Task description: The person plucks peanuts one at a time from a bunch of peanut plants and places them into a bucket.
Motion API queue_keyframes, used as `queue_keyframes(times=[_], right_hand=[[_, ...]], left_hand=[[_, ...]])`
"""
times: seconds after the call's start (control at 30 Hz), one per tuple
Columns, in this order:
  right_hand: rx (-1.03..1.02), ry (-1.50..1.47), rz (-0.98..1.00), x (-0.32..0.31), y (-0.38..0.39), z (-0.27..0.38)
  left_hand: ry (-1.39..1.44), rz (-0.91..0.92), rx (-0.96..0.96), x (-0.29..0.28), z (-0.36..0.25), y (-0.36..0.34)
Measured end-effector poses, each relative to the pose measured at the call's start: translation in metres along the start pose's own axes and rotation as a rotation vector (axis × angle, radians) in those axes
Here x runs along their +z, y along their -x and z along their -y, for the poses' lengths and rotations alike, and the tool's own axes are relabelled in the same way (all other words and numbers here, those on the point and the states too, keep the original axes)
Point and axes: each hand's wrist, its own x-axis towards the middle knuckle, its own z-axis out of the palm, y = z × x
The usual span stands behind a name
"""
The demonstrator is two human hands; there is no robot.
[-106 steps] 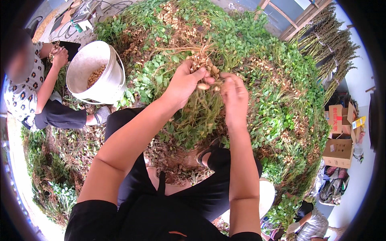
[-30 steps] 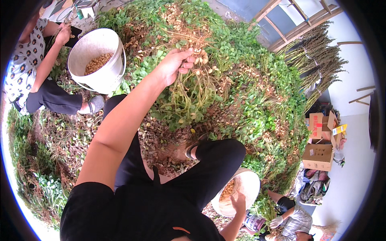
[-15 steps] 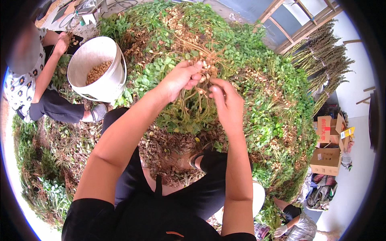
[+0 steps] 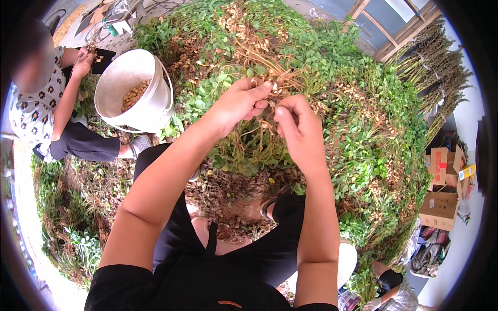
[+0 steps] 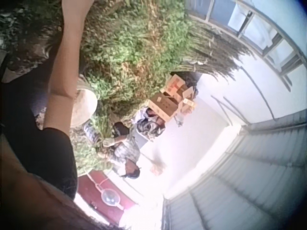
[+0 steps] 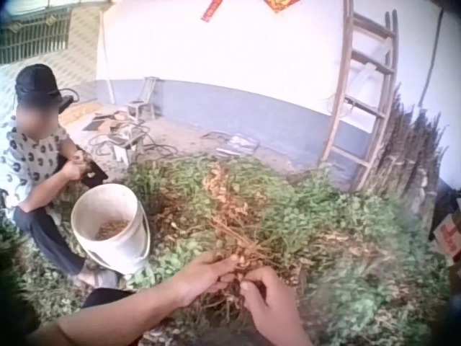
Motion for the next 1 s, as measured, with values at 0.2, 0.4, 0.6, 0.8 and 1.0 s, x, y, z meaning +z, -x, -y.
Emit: queue_keyframes(times=[0.2, 0.4, 0.6, 0.8, 1.0], right_hand=[[-0.160, -0.847, -0.096, -0.048, 0.012, 0.008], [0.070, -0.096, -0.018, -0.028, 0.015, -0.023], [-0.149, 0.198, -0.021, 0.001, 0.021, -0.034], [-0.091, 0.240, -0.070, -0.014, 0.028, -0.031], [0.013, 0.231, 0.130, -0.011, 0.032, -0.039]], left_hand=[[0.042, -0.191, 0.025, -0.020, -0.007, -0.008], [0.141, -0.140, 0.013, -0.018, -0.006, -0.011], [0.063, -0.042, -0.018, 0.000, -0.002, -0.007], [0.040, -0.069, -0.015, -0.003, -0.003, -0.012], [0.053, -0.110, -0.006, -0.005, 0.001, -0.015]])
